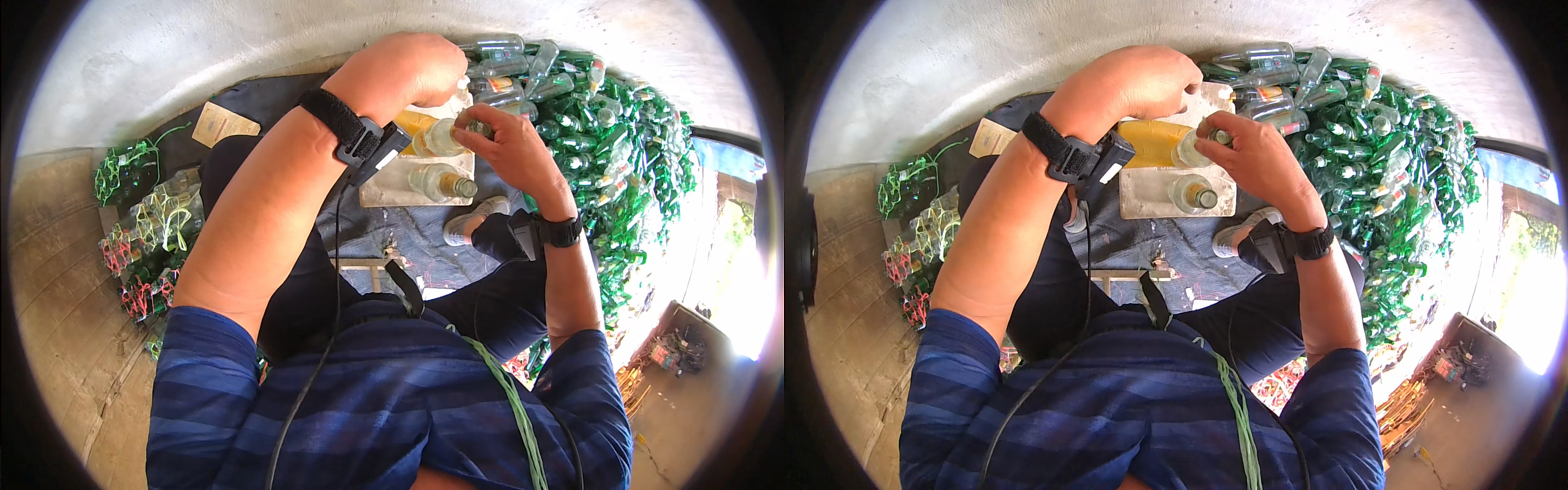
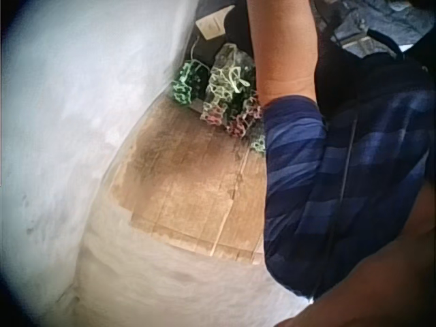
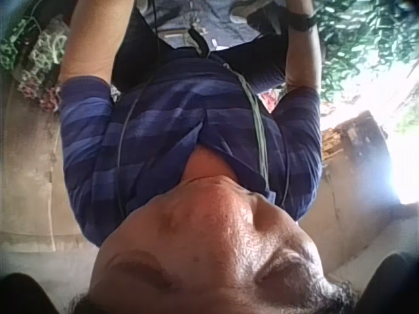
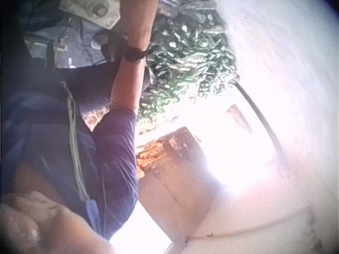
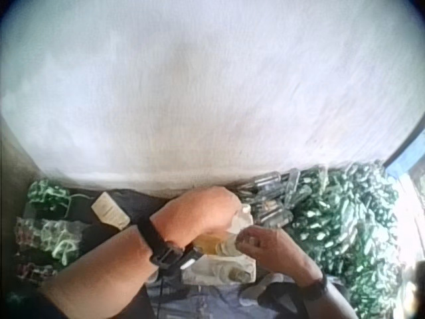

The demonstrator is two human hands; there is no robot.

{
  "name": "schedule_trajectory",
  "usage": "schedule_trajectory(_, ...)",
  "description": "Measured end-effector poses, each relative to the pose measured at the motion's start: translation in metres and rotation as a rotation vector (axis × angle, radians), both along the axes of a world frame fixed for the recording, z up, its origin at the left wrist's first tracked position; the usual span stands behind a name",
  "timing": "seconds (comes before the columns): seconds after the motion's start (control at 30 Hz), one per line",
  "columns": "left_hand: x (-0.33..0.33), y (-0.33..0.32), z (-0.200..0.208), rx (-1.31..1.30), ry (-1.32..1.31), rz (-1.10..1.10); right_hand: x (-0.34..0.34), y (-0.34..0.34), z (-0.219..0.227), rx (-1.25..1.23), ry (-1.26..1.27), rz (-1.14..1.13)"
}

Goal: The person sits on the floor and sorts green glass bottles from a large pile. They pick up bottles one by one, place them on a cardboard sheet, and arrange them into a group.

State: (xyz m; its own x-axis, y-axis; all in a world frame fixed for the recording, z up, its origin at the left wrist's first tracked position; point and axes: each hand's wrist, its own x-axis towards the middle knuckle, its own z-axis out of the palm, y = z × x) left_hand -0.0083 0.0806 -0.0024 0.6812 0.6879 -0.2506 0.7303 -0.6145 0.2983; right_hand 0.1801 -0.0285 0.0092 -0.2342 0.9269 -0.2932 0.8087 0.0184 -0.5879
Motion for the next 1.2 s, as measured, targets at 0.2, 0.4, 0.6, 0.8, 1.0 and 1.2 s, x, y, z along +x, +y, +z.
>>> schedule_trajectory(0.2,0.002,0.004,-0.005,0.005,-0.006,-0.012,-0.002,0.004,-0.013,-0.018,0.066,0.041)
schedule_trajectory(0.4,-0.005,0.012,-0.004,0.032,-0.039,-0.014,-0.003,0.004,-0.012,0.102,-0.055,0.092)
schedule_trajectory(0.6,-0.018,0.02,0.001,0.011,-0.042,0.003,0.0,0.0,-0.015,0.151,-0.075,0.123)
schedule_trajectory(0.8,-0.022,0.02,0.003,0.017,-0.108,-0.017,0.004,-0.003,-0.018,0.208,-0.032,0.169)
schedule_trajectory(1.0,-0.028,0.022,0.007,0.007,-0.127,0.008,0.001,-0.004,-0.01,0.149,-0.042,0.148)
schedule_trajectory(1.2,-0.029,0.023,-0.003,0.001,-0.127,0.032,0.006,-0.003,-0.014,0.091,0.043,0.191)
